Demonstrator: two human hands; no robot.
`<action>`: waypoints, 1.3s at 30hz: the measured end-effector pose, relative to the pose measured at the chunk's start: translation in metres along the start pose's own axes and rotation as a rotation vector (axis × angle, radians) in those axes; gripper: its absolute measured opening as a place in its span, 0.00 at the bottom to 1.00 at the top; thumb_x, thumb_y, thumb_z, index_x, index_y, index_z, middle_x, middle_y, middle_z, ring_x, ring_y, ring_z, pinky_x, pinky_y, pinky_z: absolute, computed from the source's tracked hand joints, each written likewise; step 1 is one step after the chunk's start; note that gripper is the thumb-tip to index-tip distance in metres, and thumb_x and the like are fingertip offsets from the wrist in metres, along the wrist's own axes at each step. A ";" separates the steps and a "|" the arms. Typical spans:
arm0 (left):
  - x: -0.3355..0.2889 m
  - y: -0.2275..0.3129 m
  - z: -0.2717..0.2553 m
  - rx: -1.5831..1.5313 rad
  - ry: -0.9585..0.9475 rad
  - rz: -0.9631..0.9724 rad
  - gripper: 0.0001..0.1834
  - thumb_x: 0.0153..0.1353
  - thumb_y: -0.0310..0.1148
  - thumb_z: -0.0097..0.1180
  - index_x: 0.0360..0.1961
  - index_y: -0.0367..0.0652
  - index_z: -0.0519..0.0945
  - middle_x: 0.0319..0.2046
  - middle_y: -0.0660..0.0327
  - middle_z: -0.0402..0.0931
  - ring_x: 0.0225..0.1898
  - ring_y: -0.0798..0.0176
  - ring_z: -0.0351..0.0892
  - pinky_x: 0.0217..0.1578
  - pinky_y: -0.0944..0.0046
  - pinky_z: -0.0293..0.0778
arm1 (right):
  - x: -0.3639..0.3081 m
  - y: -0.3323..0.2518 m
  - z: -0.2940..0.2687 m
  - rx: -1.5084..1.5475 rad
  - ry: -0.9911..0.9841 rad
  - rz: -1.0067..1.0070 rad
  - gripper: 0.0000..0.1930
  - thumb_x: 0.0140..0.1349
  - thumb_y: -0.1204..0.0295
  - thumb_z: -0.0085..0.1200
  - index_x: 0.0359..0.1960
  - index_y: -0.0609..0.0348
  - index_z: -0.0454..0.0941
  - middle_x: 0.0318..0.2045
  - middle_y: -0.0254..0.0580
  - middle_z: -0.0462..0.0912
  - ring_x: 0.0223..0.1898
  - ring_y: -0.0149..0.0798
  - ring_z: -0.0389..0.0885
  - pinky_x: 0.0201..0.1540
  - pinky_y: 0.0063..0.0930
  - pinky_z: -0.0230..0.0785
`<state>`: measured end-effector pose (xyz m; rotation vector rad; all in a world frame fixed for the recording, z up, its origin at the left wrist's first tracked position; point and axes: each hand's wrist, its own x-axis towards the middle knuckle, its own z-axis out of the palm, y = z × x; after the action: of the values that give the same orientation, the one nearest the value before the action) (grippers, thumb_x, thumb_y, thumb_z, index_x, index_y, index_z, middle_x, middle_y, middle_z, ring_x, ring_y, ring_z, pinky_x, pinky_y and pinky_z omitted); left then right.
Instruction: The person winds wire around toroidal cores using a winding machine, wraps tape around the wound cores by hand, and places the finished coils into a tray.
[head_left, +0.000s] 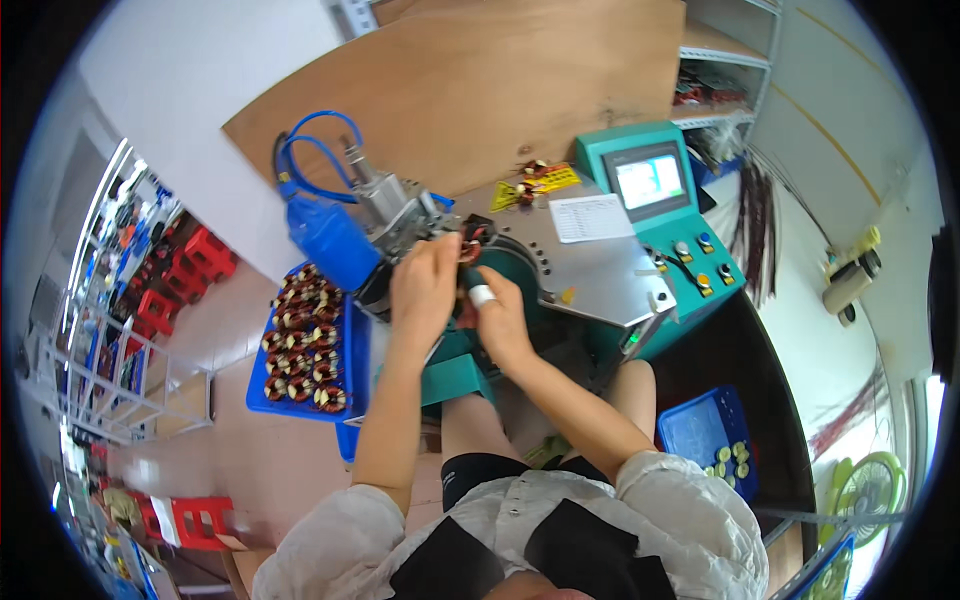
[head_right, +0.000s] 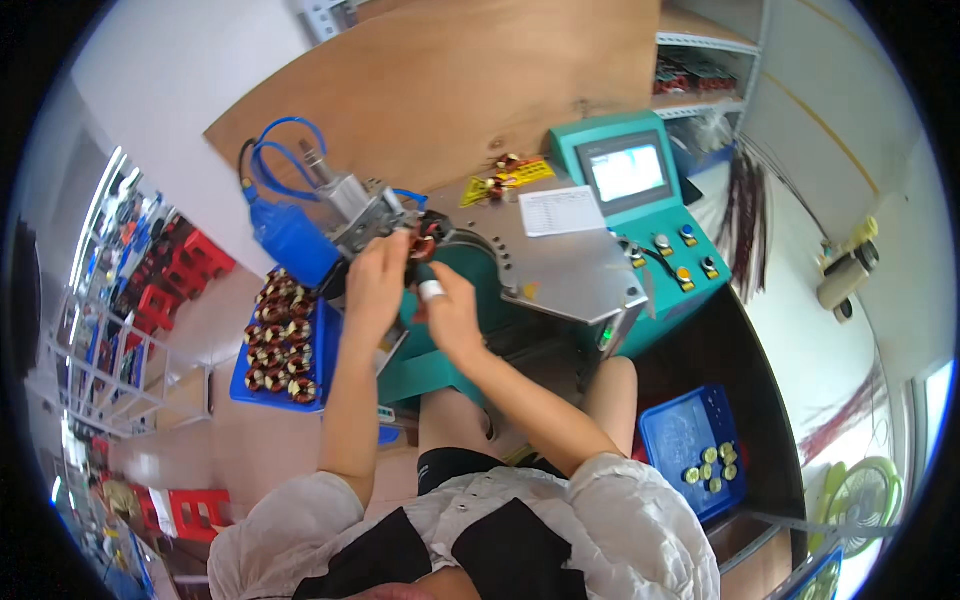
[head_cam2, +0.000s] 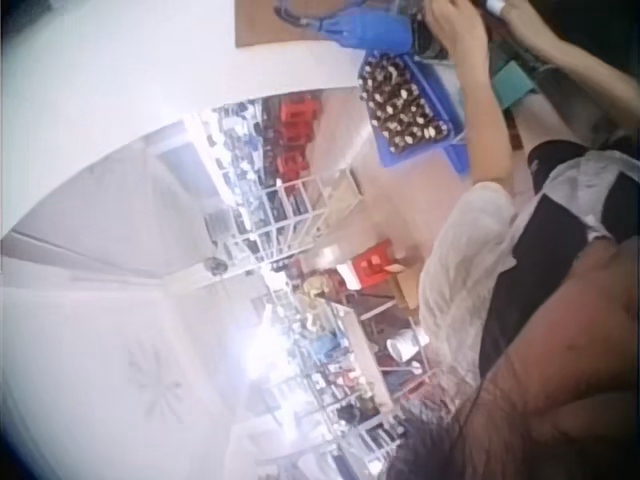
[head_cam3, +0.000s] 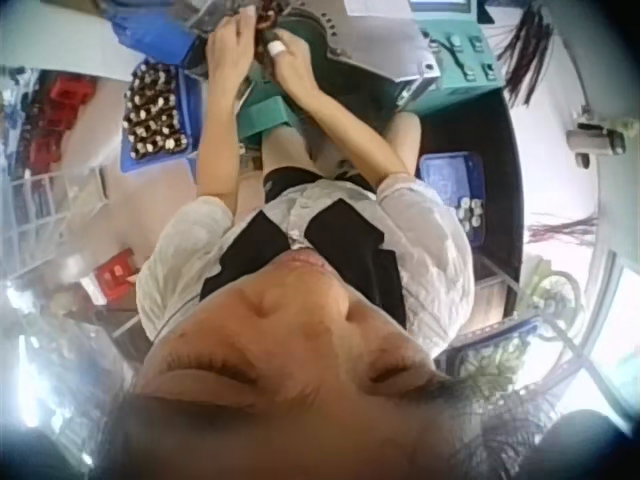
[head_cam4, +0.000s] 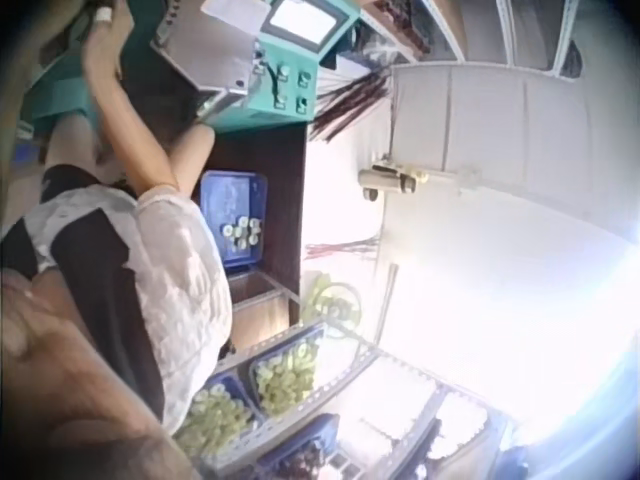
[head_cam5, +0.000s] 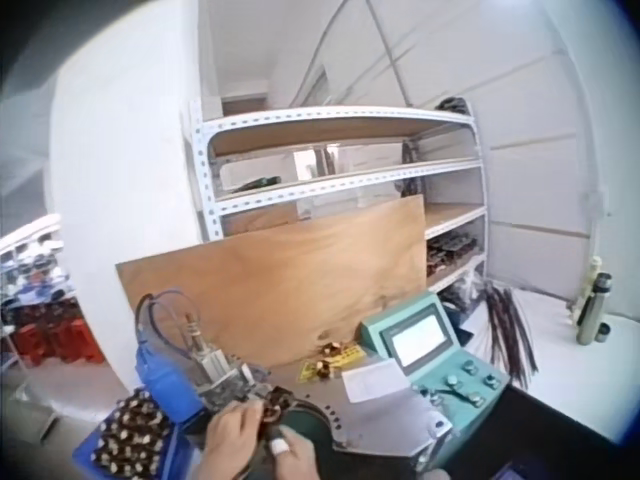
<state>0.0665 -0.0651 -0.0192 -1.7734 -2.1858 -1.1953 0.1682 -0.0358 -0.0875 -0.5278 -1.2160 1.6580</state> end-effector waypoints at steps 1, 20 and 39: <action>0.002 -0.002 -0.002 -0.016 -0.003 0.007 0.21 0.70 0.45 0.44 0.38 0.38 0.82 0.33 0.47 0.78 0.38 0.43 0.78 0.39 0.49 0.71 | -0.001 -0.011 0.005 -0.169 0.037 -0.024 0.07 0.60 0.77 0.41 0.31 0.64 0.73 0.19 0.47 0.75 0.21 0.39 0.77 0.22 0.36 0.68; 0.012 0.020 -0.009 0.109 -0.218 -0.012 0.20 0.53 0.41 0.65 0.40 0.37 0.81 0.34 0.47 0.81 0.37 0.44 0.79 0.40 0.52 0.73 | 0.014 -0.048 -0.434 -1.316 0.910 -0.008 0.12 0.54 0.71 0.56 0.41 0.49 0.80 0.27 0.48 0.82 0.32 0.52 0.81 0.35 0.44 0.71; -0.006 0.021 -0.021 0.139 -0.097 -0.014 0.19 0.56 0.38 0.62 0.45 0.37 0.82 0.41 0.47 0.81 0.43 0.45 0.80 0.45 0.55 0.74 | -0.003 -0.081 -0.254 -1.114 0.399 -0.401 0.20 0.48 0.85 0.49 0.45 0.62 0.81 0.43 0.50 0.83 0.40 0.50 0.83 0.41 0.39 0.74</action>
<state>0.0784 -0.0826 0.0030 -1.7983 -2.2753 -0.9529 0.4043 0.0832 -0.1184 -1.1199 -1.7163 0.3870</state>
